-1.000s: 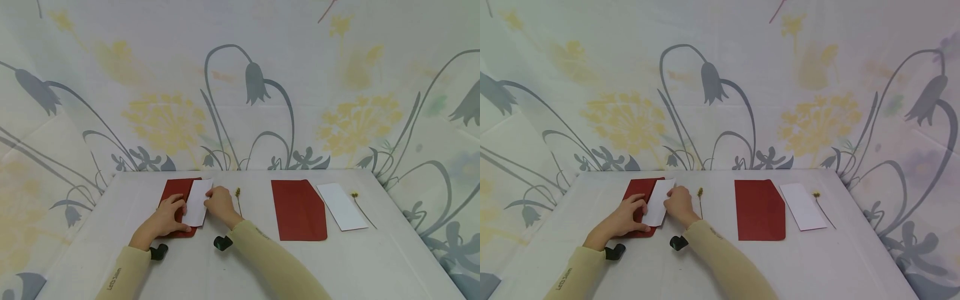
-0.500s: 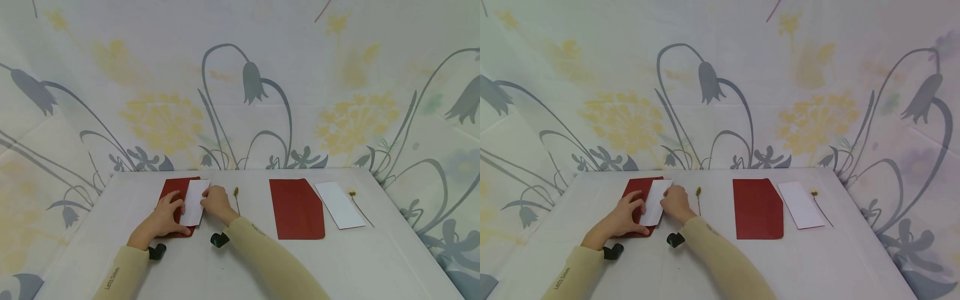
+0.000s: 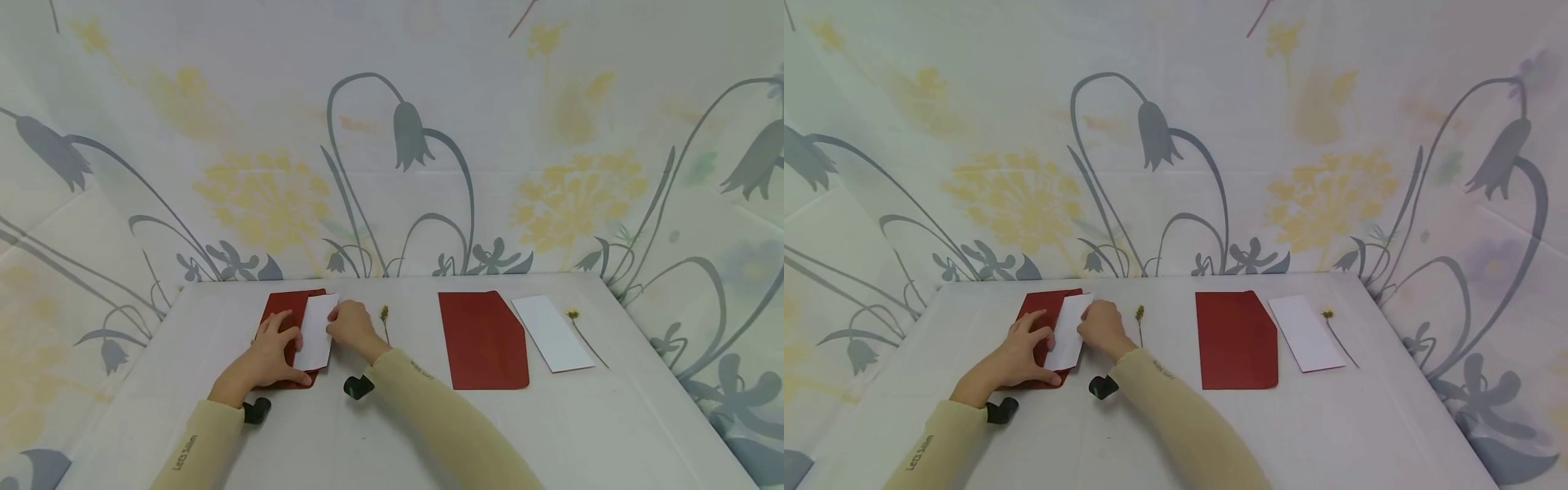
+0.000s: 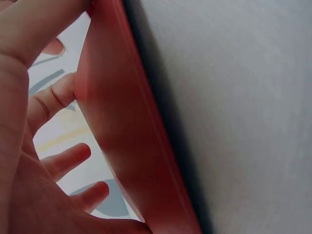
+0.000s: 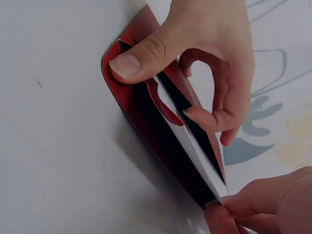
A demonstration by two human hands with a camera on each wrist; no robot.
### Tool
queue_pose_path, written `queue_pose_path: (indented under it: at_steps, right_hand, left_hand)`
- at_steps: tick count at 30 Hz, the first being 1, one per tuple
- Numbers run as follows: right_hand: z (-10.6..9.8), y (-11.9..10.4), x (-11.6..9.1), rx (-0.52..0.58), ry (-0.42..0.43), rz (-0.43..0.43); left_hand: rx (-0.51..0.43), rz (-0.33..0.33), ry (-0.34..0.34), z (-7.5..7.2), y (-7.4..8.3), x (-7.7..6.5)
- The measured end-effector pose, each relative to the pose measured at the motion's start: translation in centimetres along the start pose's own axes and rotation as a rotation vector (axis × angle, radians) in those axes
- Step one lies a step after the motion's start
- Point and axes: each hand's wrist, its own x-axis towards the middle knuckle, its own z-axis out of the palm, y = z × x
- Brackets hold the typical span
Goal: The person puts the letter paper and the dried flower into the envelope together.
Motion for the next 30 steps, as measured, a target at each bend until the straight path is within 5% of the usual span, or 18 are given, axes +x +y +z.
queue_pose_path:
  at_steps: [16, 30]
  right_hand:
    - [1.7, 0.7, 0.0, 0.149, 0.039, -0.138]
    - [3.8, 1.2, -0.3, 0.349, 0.014, -0.086]
  left_hand:
    - [-0.006, 0.004, 0.001, 0.3, -0.2, -0.2]
    - [-0.007, 0.0, -0.003, 0.2, -0.1, -0.2]
